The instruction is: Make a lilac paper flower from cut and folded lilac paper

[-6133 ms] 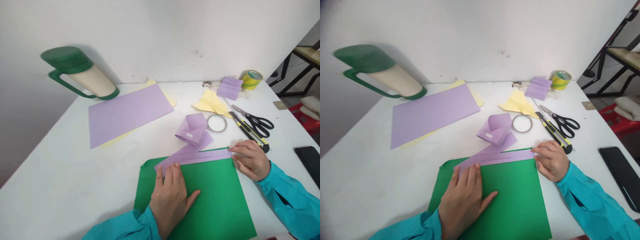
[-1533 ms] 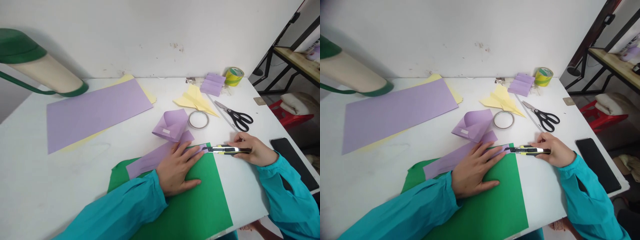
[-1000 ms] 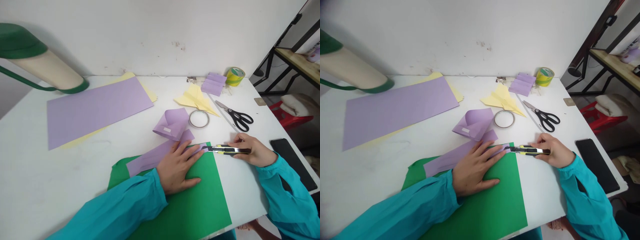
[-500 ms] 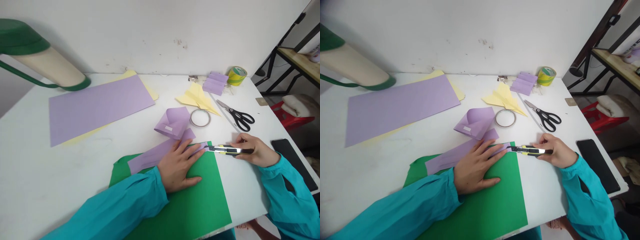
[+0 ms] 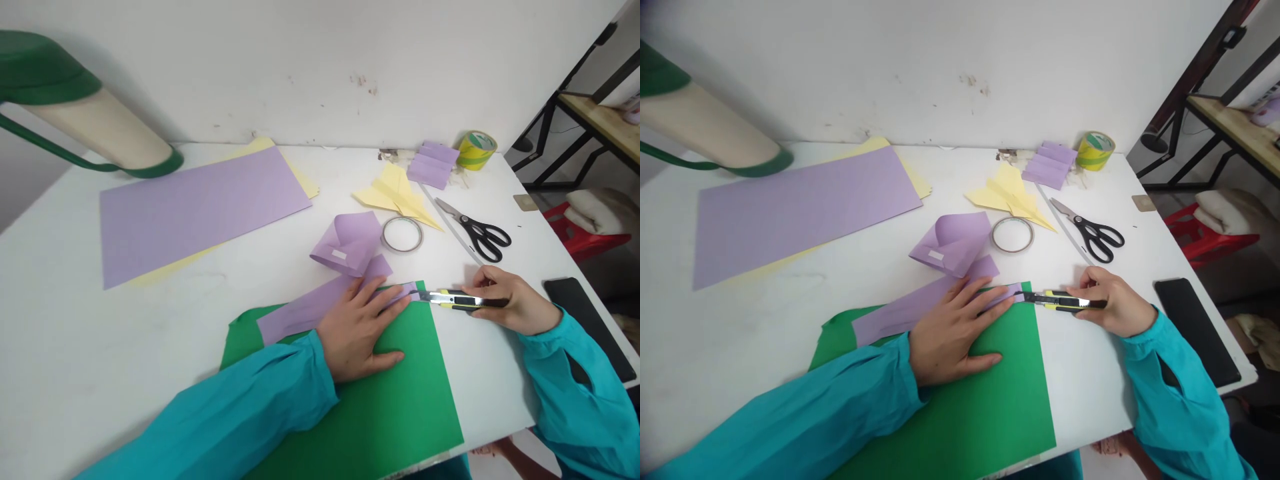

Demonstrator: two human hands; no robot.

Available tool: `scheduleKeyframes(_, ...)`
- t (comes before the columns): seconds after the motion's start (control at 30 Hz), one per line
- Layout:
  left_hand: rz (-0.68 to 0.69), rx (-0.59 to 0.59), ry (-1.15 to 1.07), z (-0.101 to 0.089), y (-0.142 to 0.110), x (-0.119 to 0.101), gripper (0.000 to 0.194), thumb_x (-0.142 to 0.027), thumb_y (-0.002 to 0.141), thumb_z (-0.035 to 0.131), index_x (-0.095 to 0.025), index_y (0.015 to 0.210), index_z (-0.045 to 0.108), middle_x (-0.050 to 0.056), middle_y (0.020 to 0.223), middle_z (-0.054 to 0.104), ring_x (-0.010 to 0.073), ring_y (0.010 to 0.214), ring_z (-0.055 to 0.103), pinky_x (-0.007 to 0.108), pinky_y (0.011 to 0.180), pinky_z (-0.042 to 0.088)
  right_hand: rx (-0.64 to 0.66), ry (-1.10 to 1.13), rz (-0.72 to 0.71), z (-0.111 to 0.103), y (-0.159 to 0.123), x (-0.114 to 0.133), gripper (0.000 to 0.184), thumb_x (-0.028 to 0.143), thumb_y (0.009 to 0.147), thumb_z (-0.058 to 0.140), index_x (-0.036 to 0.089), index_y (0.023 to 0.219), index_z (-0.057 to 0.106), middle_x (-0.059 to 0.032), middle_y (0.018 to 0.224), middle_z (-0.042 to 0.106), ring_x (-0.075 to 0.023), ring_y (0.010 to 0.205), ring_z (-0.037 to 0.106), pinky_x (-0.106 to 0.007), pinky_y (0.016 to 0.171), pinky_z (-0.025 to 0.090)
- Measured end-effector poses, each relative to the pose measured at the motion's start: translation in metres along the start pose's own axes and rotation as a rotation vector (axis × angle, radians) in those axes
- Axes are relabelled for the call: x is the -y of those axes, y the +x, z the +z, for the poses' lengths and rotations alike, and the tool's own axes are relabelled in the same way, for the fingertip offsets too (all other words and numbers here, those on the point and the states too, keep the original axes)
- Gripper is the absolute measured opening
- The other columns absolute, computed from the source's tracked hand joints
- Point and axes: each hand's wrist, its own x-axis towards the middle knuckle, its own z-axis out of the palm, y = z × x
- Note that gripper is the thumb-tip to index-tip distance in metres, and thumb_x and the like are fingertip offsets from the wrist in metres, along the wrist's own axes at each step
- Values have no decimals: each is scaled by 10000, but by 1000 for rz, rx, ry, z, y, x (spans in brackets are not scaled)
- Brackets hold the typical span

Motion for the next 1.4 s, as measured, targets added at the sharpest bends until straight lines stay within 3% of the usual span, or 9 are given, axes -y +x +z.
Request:
scheduleKeyframes(0.53, 7, -19, -9, 1, 0, 0, 817, -652, 777, 469, -182, 1428, 323, 94, 1454, 388, 383, 1330, 228, 572, 1084, 135, 52, 29, 3, -1, 0, 0, 354, 285, 805, 650, 219, 1152, 658, -62, 899, 512, -163, 768, 547, -302, 666, 504)
scheduleKeyframes(1.1, 12, -22, -4, 1, 1, 1, 817, -660, 781, 456, -191, 1433, 310, 100, 1449, 387, 378, 1337, 226, 579, 1088, 137, 20, 18, -2, 4, 2, 0, 357, 315, 801, 649, 233, 1148, 661, -64, 892, 523, -178, 771, 549, -329, 681, 502)
scheduleKeyframes(1.4, 59, 26, 19, -5, -14, 11, 856, -636, 800, 434, -124, 1454, 227, 147, 1491, 313, 359, 1397, 130, 568, 1111, 31, 10, 31, -44, 8, 5, 1, 371, 350, 815, 631, 240, 1169, 649, -64, 883, 526, -177, 763, 546, -333, 690, 496)
